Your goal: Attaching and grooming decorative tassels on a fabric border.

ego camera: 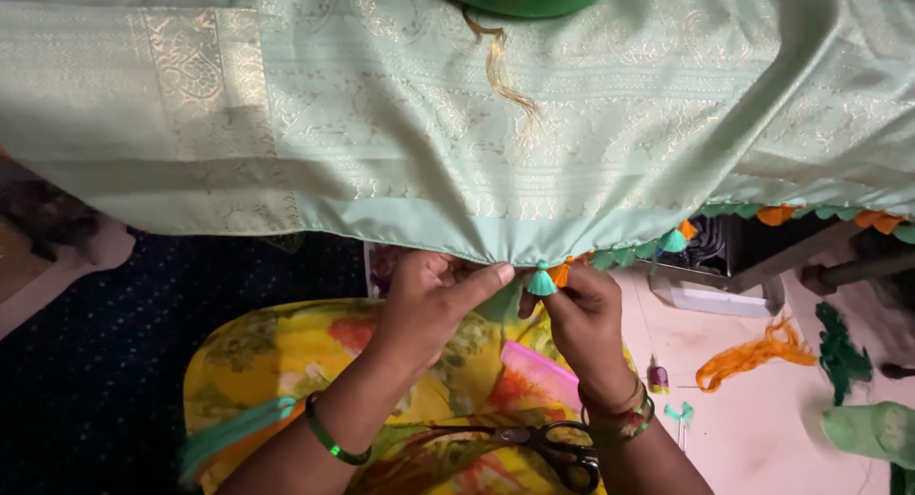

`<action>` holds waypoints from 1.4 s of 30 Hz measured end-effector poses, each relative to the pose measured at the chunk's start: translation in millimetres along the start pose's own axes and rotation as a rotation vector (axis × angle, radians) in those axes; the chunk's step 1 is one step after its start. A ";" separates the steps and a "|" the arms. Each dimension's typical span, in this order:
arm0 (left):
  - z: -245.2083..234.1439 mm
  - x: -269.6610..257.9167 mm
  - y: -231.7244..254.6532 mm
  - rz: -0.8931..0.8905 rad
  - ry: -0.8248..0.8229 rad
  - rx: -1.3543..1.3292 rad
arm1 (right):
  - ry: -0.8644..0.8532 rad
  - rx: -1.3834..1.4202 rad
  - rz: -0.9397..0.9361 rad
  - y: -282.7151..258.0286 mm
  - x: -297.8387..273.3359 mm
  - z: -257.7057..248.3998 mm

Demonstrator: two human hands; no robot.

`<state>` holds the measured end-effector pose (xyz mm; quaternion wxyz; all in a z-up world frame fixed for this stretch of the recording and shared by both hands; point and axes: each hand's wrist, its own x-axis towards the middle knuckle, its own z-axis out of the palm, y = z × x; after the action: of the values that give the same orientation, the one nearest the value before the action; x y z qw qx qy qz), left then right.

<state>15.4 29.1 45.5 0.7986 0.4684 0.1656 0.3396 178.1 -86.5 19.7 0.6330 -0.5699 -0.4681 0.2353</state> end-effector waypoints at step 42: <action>24.7 1.4 -15.6 0.195 0.071 -0.097 | 0.197 0.068 -0.313 -54.9 16.3 43.0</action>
<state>36.8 9.3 44.7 0.7772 0.4308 0.1310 0.4396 135.5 -64.6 72.9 0.7235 -0.4886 -0.4788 0.0926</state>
